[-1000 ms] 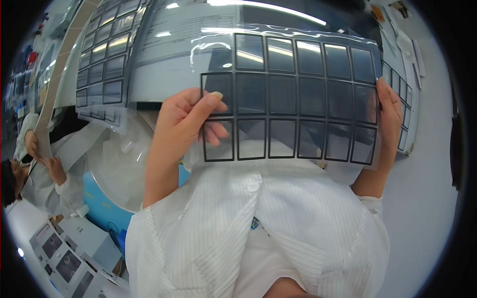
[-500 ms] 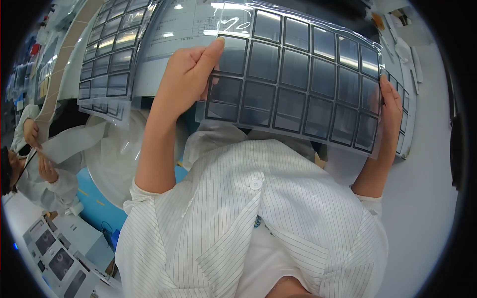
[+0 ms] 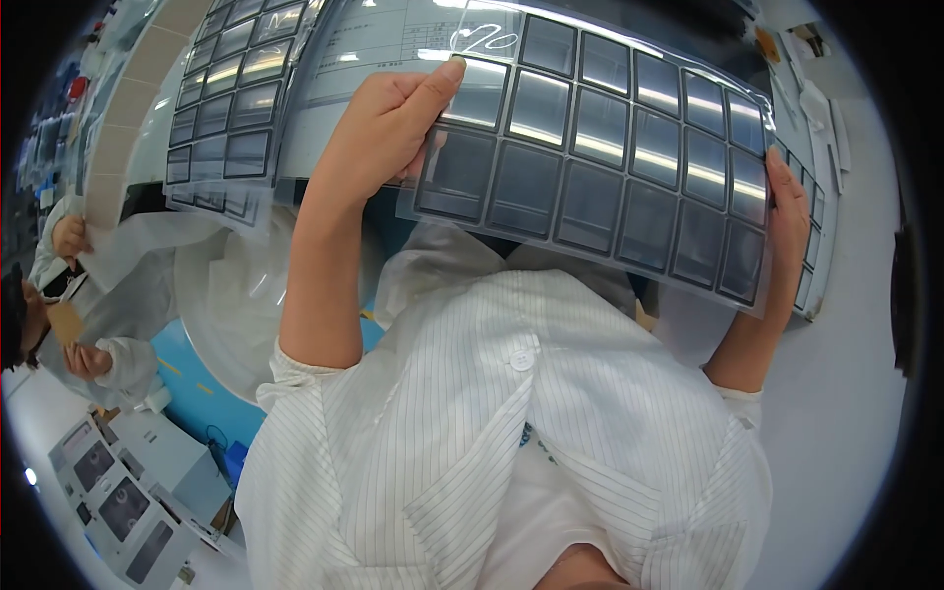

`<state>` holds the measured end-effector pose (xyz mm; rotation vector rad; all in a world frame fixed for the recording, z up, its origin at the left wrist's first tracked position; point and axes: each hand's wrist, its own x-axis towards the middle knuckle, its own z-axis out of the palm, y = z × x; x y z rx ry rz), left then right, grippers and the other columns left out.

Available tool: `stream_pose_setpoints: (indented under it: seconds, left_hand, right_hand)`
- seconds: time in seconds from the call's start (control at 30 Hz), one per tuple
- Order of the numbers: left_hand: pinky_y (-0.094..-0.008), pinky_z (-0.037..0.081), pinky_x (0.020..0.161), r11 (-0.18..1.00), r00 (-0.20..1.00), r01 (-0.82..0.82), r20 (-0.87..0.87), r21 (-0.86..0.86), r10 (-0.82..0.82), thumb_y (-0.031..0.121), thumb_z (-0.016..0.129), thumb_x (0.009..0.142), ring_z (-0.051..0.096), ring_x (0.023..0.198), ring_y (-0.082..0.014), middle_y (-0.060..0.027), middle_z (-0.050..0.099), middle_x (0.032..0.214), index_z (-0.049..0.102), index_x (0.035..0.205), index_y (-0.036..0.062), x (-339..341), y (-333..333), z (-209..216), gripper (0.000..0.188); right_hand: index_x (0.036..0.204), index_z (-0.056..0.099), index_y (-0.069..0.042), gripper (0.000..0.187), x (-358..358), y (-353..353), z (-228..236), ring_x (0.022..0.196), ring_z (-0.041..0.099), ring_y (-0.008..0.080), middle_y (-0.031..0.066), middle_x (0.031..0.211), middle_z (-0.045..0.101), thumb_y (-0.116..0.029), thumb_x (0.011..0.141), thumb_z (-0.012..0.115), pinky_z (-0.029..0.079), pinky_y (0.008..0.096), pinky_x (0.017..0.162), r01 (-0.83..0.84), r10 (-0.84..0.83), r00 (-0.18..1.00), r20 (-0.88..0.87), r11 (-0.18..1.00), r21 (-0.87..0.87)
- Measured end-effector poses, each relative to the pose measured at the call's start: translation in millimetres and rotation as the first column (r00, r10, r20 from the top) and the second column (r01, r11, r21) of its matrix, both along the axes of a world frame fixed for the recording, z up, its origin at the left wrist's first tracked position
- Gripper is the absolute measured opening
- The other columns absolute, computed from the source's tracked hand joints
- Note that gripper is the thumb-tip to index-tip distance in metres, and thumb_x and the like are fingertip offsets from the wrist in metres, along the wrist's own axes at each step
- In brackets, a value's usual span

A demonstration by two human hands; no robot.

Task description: Inspecting and sorting small rectangular panels, removing protective film and placing them into a grid tray.

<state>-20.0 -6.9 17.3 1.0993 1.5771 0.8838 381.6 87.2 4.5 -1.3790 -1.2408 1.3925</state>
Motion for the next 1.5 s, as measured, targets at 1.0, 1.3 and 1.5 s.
stream_pose_setpoints:
  seconds: [1.0, 1.3, 1.5]
  left_hand:
    - [-0.0209, 0.023, 0.039, 0.997, 0.993, -0.068, -0.094, -0.039, 0.064, 0.044, 0.056, 0.094, 0.033, 0.044, -0.001, 0.0085, 0.04, 0.053, 0.053, 0.064, 0.0109, 7.0, 2.1, 3.4, 0.045]
    - [-0.0191, 0.021, 0.037, 0.993, 0.991, -0.113, -0.08, -0.023, 0.111, 0.047, 0.058, 0.093, 0.032, 0.041, 0.0, 0.0083, 0.04, 0.052, 0.053, 0.063, 0.0106, 7.2, 2.0, -0.2, 0.047]
    - [-0.0187, 0.021, 0.036, 0.992, 0.989, -0.124, -0.074, 0.03, 0.126, 0.046, 0.058, 0.093, 0.032, 0.04, 0.0001, 0.0081, 0.04, 0.051, 0.053, 0.063, 0.0105, 5.4, 1.0, -4.7, 0.047]
  right_hand:
    - [0.068, 0.058, -0.015, 0.034, -18.5, -4.8, -0.6, 0.046, 0.033, -0.0015, -0.0119, 0.055, 0.042, -0.034, 0.097, 0.054, 0.02, 0.0188, 0.043, 0.023, -0.038, 0.996, 0.085, 0.984, 0.174]
    - [0.093, 0.068, -0.007, 0.025, -11.0, -4.3, 2.0, 0.052, 0.04, -0.003, -0.0101, 0.065, 0.053, -0.027, 0.098, 0.053, 0.028, 0.0148, 0.046, -0.117, 0.117, 0.993, -0.015, 0.993, 0.033]
    - [0.086, 0.067, -0.011, 0.027, -22.2, -8.4, 9.3, 0.045, 0.032, -0.0027, -0.0112, 0.057, 0.046, -0.03, 0.098, 0.052, 0.02, 0.017, 0.041, -0.108, 0.105, 0.993, 0.043, 0.992, 0.072]
